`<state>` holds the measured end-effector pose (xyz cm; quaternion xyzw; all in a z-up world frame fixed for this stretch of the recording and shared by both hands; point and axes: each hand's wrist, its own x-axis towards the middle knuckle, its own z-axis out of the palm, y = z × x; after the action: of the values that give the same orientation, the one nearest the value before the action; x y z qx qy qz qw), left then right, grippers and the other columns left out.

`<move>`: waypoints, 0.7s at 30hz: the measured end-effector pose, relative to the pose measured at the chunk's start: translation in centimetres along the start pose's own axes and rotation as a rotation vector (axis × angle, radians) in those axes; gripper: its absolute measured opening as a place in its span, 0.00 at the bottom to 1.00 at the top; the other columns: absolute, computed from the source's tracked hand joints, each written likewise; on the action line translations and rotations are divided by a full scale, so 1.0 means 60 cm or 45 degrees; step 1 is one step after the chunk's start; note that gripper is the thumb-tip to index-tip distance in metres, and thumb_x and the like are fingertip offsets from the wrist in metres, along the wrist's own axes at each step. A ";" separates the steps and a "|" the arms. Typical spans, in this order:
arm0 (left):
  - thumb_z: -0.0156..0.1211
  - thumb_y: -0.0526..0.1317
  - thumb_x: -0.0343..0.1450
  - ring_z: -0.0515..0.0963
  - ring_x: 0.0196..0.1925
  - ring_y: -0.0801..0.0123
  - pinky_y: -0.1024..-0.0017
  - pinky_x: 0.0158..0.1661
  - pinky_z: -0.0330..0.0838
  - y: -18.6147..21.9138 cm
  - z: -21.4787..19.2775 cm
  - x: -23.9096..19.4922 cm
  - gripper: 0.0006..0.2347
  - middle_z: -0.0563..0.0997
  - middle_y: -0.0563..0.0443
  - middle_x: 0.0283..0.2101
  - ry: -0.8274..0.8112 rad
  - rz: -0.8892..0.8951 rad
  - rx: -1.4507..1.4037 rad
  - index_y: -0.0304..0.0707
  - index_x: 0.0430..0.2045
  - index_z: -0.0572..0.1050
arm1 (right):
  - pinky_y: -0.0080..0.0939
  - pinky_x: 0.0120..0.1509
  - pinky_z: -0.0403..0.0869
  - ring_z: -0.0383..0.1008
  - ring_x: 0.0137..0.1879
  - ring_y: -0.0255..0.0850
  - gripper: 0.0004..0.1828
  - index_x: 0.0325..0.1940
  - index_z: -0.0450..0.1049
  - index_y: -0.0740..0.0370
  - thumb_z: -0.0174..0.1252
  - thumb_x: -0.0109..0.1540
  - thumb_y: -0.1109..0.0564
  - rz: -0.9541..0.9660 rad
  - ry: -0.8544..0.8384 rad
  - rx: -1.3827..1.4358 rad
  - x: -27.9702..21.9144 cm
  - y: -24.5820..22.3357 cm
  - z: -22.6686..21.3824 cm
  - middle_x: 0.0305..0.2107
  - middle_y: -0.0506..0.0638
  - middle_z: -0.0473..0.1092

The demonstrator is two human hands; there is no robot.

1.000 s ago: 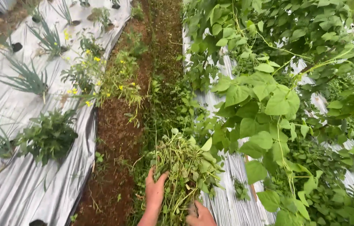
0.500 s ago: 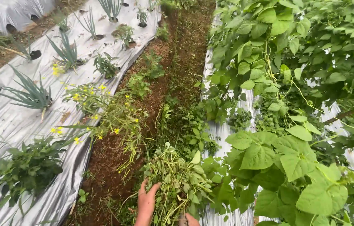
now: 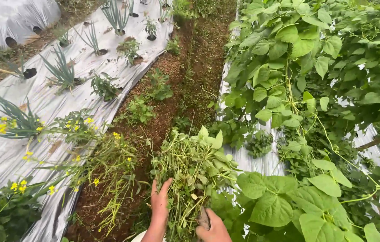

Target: Gathering a bundle of pulled weeds by hand and using a hand trowel to scrape and clear a dirt path between planting rows.

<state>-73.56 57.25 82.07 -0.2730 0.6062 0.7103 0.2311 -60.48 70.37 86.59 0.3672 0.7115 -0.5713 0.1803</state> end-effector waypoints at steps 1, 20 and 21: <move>0.62 0.57 0.64 0.72 0.27 0.65 0.50 0.71 0.56 0.008 0.013 0.005 0.44 0.61 0.55 0.17 0.000 -0.006 -0.001 0.52 0.77 0.50 | 0.31 0.48 0.72 0.73 0.38 0.37 0.34 0.71 0.66 0.58 0.58 0.58 0.58 0.006 0.001 -0.002 0.000 -0.018 -0.009 0.37 0.49 0.72; 0.62 0.55 0.63 0.61 0.47 0.63 0.55 0.58 0.69 0.311 0.305 0.330 0.44 0.61 0.50 0.52 -0.016 -0.040 -0.007 0.55 0.77 0.47 | 0.37 0.54 0.71 0.73 0.45 0.37 0.35 0.70 0.66 0.54 0.61 0.60 0.45 -0.034 -0.057 -0.044 0.489 -0.263 -0.180 0.42 0.47 0.71; 0.63 0.54 0.60 0.62 0.74 0.53 0.49 0.67 0.64 0.313 0.313 0.340 0.45 0.52 0.47 0.78 0.018 -0.088 0.022 0.55 0.76 0.48 | 0.42 0.70 0.71 0.79 0.59 0.39 0.39 0.69 0.70 0.47 0.61 0.58 0.32 0.014 -0.010 -0.114 0.528 -0.237 -0.188 0.52 0.47 0.76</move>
<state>-103.14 72.78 84.39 -0.2968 0.6042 0.6947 0.2536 -90.09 89.95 78.00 0.3605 0.7335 -0.5394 0.2026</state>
